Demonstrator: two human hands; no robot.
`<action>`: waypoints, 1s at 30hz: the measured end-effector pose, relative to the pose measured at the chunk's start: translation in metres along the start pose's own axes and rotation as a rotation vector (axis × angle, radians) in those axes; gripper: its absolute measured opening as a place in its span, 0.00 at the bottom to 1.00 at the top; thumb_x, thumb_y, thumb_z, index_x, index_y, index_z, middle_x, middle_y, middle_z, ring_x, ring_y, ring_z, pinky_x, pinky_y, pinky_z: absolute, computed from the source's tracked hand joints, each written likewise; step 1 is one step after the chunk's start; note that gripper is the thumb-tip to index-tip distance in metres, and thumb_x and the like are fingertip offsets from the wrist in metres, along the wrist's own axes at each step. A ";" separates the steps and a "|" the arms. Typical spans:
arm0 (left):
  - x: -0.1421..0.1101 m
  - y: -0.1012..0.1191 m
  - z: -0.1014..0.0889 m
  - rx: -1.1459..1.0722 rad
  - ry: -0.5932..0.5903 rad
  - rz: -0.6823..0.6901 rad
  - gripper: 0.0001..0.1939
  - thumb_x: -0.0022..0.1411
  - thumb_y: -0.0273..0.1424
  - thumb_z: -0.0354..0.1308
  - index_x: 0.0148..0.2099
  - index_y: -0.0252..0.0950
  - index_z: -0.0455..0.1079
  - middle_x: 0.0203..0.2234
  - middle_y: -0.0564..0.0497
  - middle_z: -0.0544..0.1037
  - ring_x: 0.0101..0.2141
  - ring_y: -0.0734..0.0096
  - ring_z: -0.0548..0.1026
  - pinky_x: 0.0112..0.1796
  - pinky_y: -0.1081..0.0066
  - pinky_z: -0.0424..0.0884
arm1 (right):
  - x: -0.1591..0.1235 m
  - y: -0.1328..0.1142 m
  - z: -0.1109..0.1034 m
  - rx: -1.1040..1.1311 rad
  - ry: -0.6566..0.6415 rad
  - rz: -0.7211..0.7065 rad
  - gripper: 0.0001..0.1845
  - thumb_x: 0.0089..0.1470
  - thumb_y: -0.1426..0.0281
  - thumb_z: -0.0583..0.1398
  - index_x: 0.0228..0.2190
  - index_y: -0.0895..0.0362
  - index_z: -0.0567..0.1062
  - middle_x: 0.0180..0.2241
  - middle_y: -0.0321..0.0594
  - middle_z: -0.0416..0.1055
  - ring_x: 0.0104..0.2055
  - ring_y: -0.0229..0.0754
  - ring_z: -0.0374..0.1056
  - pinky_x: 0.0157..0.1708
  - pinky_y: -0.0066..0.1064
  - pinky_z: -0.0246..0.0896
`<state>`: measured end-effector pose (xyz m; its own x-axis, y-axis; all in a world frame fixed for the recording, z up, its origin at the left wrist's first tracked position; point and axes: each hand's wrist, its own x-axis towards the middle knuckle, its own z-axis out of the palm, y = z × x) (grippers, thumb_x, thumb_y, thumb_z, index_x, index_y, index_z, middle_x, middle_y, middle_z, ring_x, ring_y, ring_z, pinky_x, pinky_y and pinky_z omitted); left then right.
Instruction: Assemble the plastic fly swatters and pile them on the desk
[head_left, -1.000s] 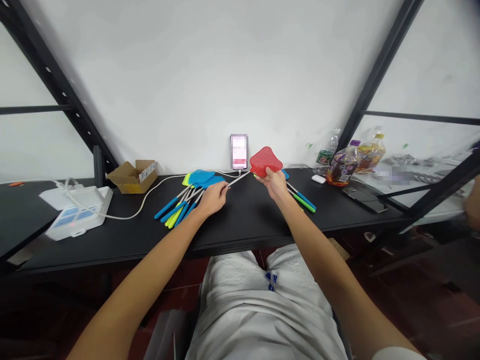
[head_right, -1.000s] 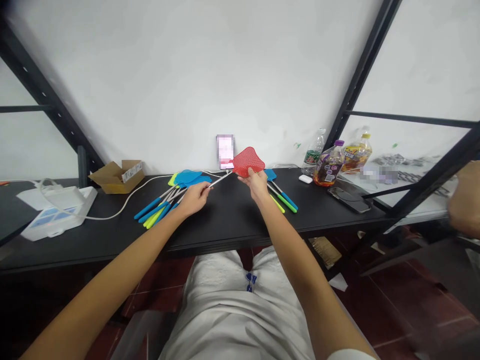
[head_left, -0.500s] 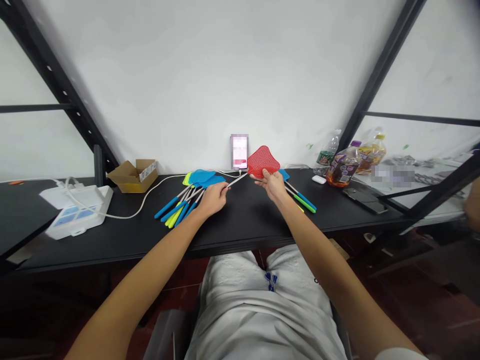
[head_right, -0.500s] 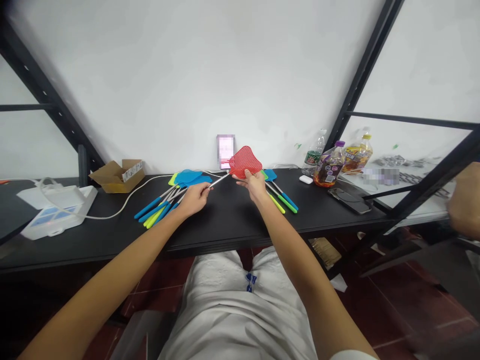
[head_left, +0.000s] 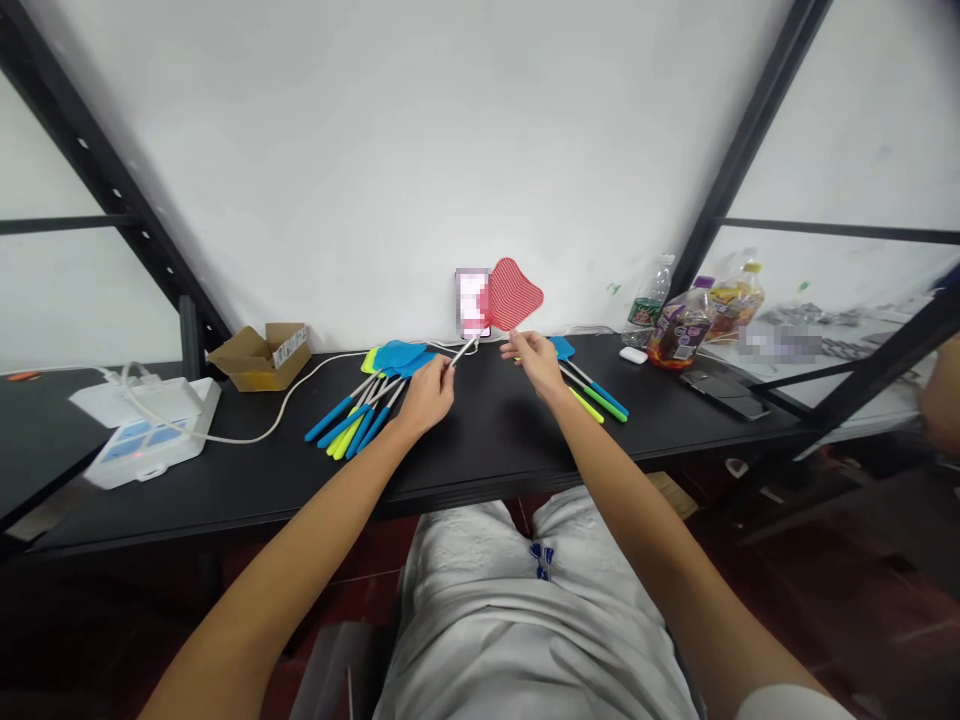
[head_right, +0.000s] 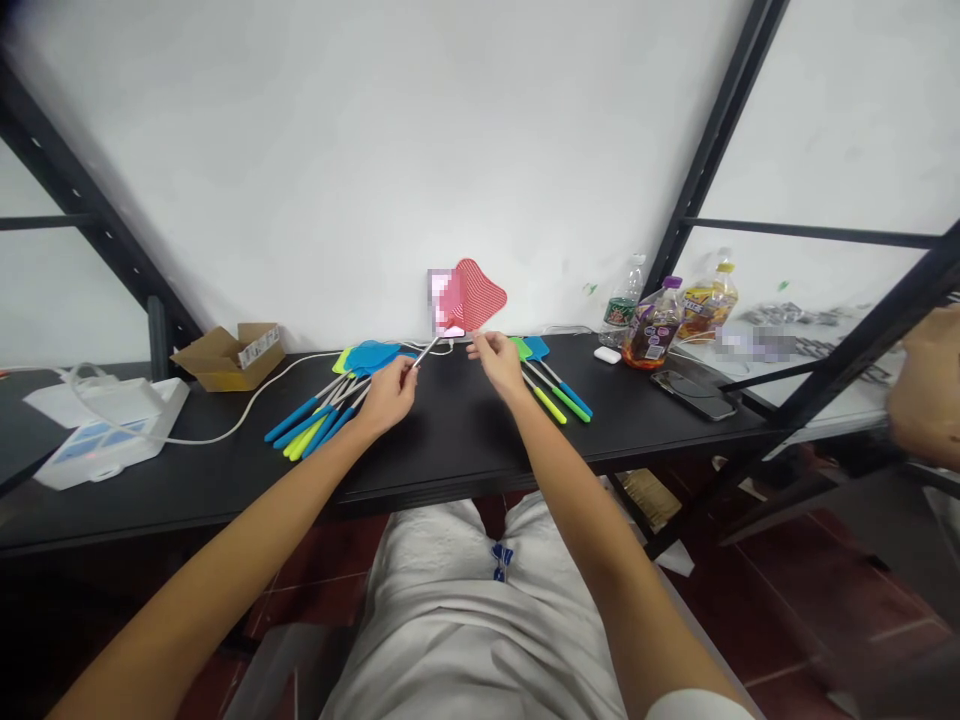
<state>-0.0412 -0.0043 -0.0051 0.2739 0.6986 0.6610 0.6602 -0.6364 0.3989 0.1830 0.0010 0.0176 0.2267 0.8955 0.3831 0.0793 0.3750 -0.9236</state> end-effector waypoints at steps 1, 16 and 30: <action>0.000 0.001 -0.001 0.004 0.044 -0.027 0.08 0.68 0.32 0.47 0.42 0.37 0.67 0.29 0.50 0.74 0.31 0.66 0.72 0.36 0.67 0.65 | 0.001 0.001 -0.002 -0.107 0.048 -0.032 0.19 0.60 0.54 0.56 0.31 0.57 0.71 0.33 0.43 0.78 0.35 0.41 0.75 0.37 0.31 0.67; 0.006 -0.001 -0.039 0.327 0.381 -0.372 0.12 0.72 0.36 0.44 0.47 0.36 0.66 0.37 0.43 0.76 0.39 0.57 0.74 0.39 0.65 0.64 | -0.004 0.005 -0.016 -1.253 0.025 0.306 0.23 0.53 0.67 0.61 0.50 0.63 0.73 0.54 0.59 0.67 0.59 0.62 0.62 0.56 0.51 0.56; 0.006 -0.001 -0.045 0.495 0.134 -0.600 0.14 0.67 0.30 0.48 0.50 0.34 0.70 0.47 0.35 0.73 0.49 0.46 0.73 0.44 0.54 0.70 | -0.001 0.006 -0.022 -1.269 -0.102 0.331 0.22 0.52 0.76 0.61 0.50 0.64 0.74 0.50 0.61 0.72 0.55 0.60 0.69 0.50 0.44 0.66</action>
<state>-0.0713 -0.0144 0.0266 -0.2936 0.8112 0.5058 0.9117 0.0786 0.4032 0.2042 -0.0030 0.0116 0.3419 0.9358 0.0855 0.8982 -0.2987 -0.3225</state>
